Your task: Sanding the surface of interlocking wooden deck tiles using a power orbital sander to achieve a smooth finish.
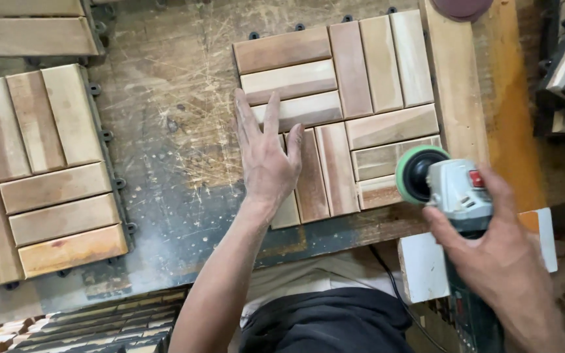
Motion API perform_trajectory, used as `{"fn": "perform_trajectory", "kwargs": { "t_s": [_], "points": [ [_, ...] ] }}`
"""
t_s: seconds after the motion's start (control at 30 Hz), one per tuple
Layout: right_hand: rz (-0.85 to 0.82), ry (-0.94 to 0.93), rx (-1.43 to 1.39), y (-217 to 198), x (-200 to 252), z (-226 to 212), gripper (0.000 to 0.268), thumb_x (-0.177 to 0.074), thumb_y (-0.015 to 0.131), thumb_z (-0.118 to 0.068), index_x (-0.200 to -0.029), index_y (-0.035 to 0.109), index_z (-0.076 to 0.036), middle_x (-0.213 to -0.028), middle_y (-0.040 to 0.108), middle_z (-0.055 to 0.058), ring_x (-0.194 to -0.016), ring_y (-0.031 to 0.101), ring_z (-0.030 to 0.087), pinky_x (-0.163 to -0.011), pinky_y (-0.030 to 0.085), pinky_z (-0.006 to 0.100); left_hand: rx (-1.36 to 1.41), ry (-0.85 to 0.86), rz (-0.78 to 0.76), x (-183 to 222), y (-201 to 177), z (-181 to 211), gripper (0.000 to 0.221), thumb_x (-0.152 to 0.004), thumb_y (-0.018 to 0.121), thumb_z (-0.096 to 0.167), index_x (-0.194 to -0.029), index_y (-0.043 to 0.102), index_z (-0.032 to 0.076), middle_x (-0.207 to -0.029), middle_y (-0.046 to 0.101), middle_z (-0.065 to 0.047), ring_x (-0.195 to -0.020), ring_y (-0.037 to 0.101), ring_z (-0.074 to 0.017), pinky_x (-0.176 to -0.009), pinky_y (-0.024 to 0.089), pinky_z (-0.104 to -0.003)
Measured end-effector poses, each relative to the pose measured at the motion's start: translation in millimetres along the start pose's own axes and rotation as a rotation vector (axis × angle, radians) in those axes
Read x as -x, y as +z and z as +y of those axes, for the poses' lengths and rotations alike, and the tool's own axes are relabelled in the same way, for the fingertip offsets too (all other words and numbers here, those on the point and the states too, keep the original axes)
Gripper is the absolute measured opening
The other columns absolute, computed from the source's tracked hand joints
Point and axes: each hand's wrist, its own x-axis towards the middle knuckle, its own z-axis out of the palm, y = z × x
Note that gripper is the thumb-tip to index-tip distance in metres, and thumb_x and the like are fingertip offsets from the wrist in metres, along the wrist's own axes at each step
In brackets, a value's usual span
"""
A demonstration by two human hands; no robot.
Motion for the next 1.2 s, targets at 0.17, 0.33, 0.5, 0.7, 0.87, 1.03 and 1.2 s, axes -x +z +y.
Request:
{"fn": "perform_trajectory", "kwargs": {
  "t_s": [0.17, 0.33, 0.5, 0.7, 0.87, 1.03, 1.2],
  "points": [
    [-0.079, -0.243, 0.131, 30, -3, 11, 0.098, -0.074, 0.067, -0.062, -0.158, 0.017, -0.055, -0.155, 0.047, -0.008, -0.127, 0.058, 0.044, -0.109, 0.043, 0.068, 0.028, 0.004, -0.013, 1, -3, 2, 0.057, -0.110, 0.053, 0.038, -0.159, 0.041, 0.009, -0.168, 0.004, -0.029, -0.160, 0.012, -0.0457, -0.131, 0.021, -0.057],
    [-0.088, -0.202, 0.121, 12, -11, 7, 0.099, -0.071, 0.066, -0.064, -0.157, 0.018, -0.056, -0.162, 0.041, -0.008, -0.131, 0.054, 0.048, -0.116, 0.039, 0.066, 0.127, 0.007, -0.013, 0, -4, -1, 0.055, -0.111, 0.054, 0.037, -0.158, 0.043, 0.011, -0.170, 0.002, -0.024, -0.161, 0.007, -0.0432, -0.130, 0.024, -0.061],
    [0.215, 0.026, -0.020, -7, -35, 17, 0.088, -0.082, 0.068, -0.058, -0.162, 0.038, -0.038, -0.135, 0.061, 0.034, -0.121, 0.058, 0.058, -0.099, 0.045, 0.060, 0.131, -0.005, 0.011, -2, -5, -1, 0.053, -0.109, 0.056, 0.035, -0.156, 0.046, 0.011, -0.170, 0.005, -0.025, -0.161, 0.009, -0.0426, -0.131, 0.024, -0.058],
    [-0.014, 0.024, -0.065, -5, -14, -8, 0.092, -0.086, 0.066, -0.046, -0.165, 0.019, -0.042, -0.141, 0.057, 0.022, -0.119, 0.062, 0.044, -0.100, 0.052, 0.060, 0.106, -0.026, 0.007, -2, -7, 4, 0.053, -0.108, 0.057, 0.034, -0.155, 0.047, 0.012, -0.169, 0.008, -0.027, -0.160, 0.011, -0.0430, -0.131, 0.021, -0.057],
    [0.002, -0.377, 0.038, 31, -23, 5, 0.101, -0.073, 0.072, -0.058, -0.158, 0.018, -0.047, -0.162, 0.043, 0.003, -0.124, 0.056, 0.052, -0.104, 0.045, 0.071, 0.159, -0.028, 0.007, -2, -8, 3, 0.051, -0.109, 0.057, 0.033, -0.155, 0.048, 0.012, -0.171, 0.005, -0.022, -0.162, 0.009, -0.0396, -0.131, 0.024, -0.057],
    [-0.109, -0.273, 0.110, 8, -17, -22, 0.101, -0.078, 0.062, -0.060, -0.161, 0.006, -0.050, -0.165, 0.034, -0.002, -0.127, 0.059, 0.046, -0.101, 0.050, 0.075, 0.213, -0.019, 0.022, -2, -8, 0, 0.050, -0.109, 0.059, 0.030, -0.154, 0.049, 0.012, -0.171, 0.006, -0.021, -0.162, 0.009, -0.0385, -0.132, 0.023, -0.055],
    [0.186, -0.071, -0.030, -11, -41, -14, 0.087, -0.086, 0.068, -0.056, -0.163, 0.034, -0.034, -0.140, 0.058, 0.022, -0.124, 0.055, 0.049, -0.103, 0.044, 0.060, 0.200, -0.005, 0.045, -2, -7, -2, 0.049, -0.107, 0.060, 0.028, -0.151, 0.051, 0.009, -0.170, 0.010, -0.024, -0.161, 0.010, -0.0397, -0.132, 0.023, -0.055]
  ]
}}
